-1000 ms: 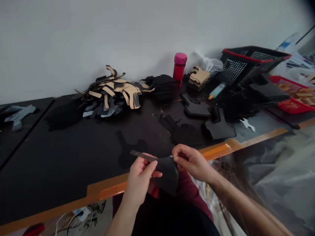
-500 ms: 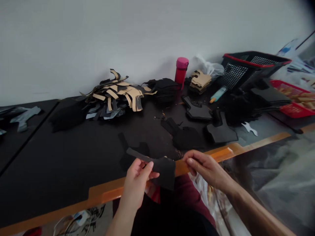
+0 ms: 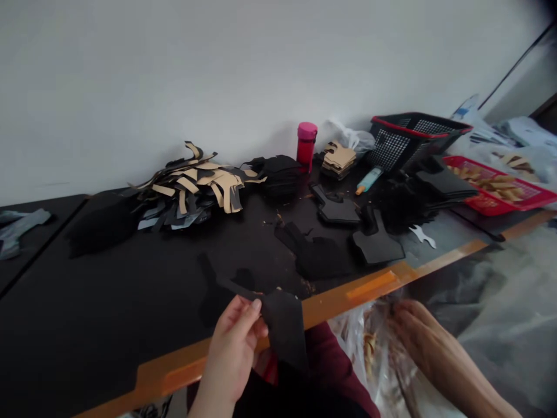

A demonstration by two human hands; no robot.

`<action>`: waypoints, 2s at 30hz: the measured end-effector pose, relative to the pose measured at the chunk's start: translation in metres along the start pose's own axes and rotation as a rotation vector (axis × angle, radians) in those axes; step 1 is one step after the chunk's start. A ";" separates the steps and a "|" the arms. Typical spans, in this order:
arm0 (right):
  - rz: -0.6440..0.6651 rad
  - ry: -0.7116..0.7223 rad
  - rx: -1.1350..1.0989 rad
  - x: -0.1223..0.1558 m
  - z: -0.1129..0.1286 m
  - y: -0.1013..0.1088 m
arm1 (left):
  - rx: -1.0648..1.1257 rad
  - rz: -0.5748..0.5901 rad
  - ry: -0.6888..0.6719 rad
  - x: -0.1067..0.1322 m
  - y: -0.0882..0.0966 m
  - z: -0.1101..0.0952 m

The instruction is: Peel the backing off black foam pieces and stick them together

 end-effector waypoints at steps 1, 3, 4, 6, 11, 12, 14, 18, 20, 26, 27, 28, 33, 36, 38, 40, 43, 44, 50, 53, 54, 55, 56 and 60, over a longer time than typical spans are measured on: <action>-0.028 0.042 -0.005 -0.002 0.017 0.006 | 0.038 -0.006 -0.010 0.000 -0.003 0.000; -0.170 0.144 -0.051 -0.005 0.059 0.023 | 0.110 -0.036 -0.018 0.000 -0.006 0.001; -0.231 0.215 -0.088 -0.005 0.082 0.028 | 0.142 -0.062 -0.018 0.000 -0.006 0.002; -0.280 0.419 -0.143 -0.002 0.128 0.030 | 0.198 -0.107 -0.009 0.002 -0.004 0.004; -0.345 0.638 -0.150 -0.005 0.179 0.016 | 0.367 -0.140 0.059 0.009 -0.002 0.012; -0.357 0.659 -0.156 -0.008 0.181 0.015 | 0.404 -0.147 0.076 0.010 -0.001 0.013; -0.365 0.707 -0.168 -0.015 0.182 0.018 | 0.461 -0.156 0.110 0.013 0.003 0.014; -0.386 0.680 -0.232 -0.038 0.173 0.034 | 0.472 -0.012 0.208 0.023 0.008 0.013; -0.345 0.526 -0.387 -0.056 0.158 0.038 | 0.374 0.153 0.188 0.028 0.007 0.006; 0.167 -0.176 -1.140 -0.079 0.133 -0.023 | -0.066 0.164 -0.136 0.031 0.018 -0.013; 0.226 -0.250 -1.239 -0.077 0.139 -0.033 | -0.097 0.152 -0.174 0.031 0.017 -0.015; 0.267 -0.296 -1.321 -0.075 0.146 -0.040 | -0.122 0.140 -0.205 0.030 0.015 -0.017; 0.350 -0.278 -1.389 -0.070 0.181 -0.056 | -0.244 -0.044 -0.320 0.029 0.028 -0.028; 0.296 -0.172 -1.081 -0.068 0.188 -0.056 | -0.312 -0.170 -0.416 0.037 0.045 -0.036; 0.212 -0.048 -0.812 -0.067 0.193 -0.052 | -0.388 -0.230 -0.457 0.044 0.056 -0.038; 0.112 0.084 -0.601 -0.065 0.203 -0.047 | -0.470 -0.260 -0.488 0.050 0.064 -0.037; -0.026 0.197 -0.414 -0.064 0.220 -0.043 | -0.628 -0.297 -0.582 0.054 0.070 -0.043; -0.056 0.208 -0.378 -0.065 0.225 -0.043 | -0.691 -0.308 -0.623 0.054 0.069 -0.047; -0.032 0.167 -0.347 -0.080 0.242 -0.050 | -1.036 -0.213 -0.811 0.038 0.048 -0.071; -0.055 0.157 -0.341 -0.086 0.245 -0.050 | -1.132 -0.182 -0.851 0.029 0.046 -0.073; -0.054 0.169 -0.336 -0.087 0.247 -0.051 | -1.151 -0.179 -0.867 0.027 0.047 -0.073; -0.048 0.189 -0.330 -0.088 0.250 -0.052 | -1.166 -0.180 -0.882 0.025 0.048 -0.073; -0.046 0.211 -0.325 -0.089 0.252 -0.054 | -1.179 -0.183 -0.894 0.024 0.050 -0.073; -0.077 0.261 -0.307 -0.092 0.257 -0.056 | -1.216 -0.177 -0.894 0.017 0.055 -0.073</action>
Point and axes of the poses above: each hand's wrist, its own x-axis away from the middle knuckle, its own y-axis out of the back of the hand, z = x × y, the point moved 8 cm from there along -x, towards the middle knuckle, and after that the axes turned 11 degrees about x, right-handed, at the moved point
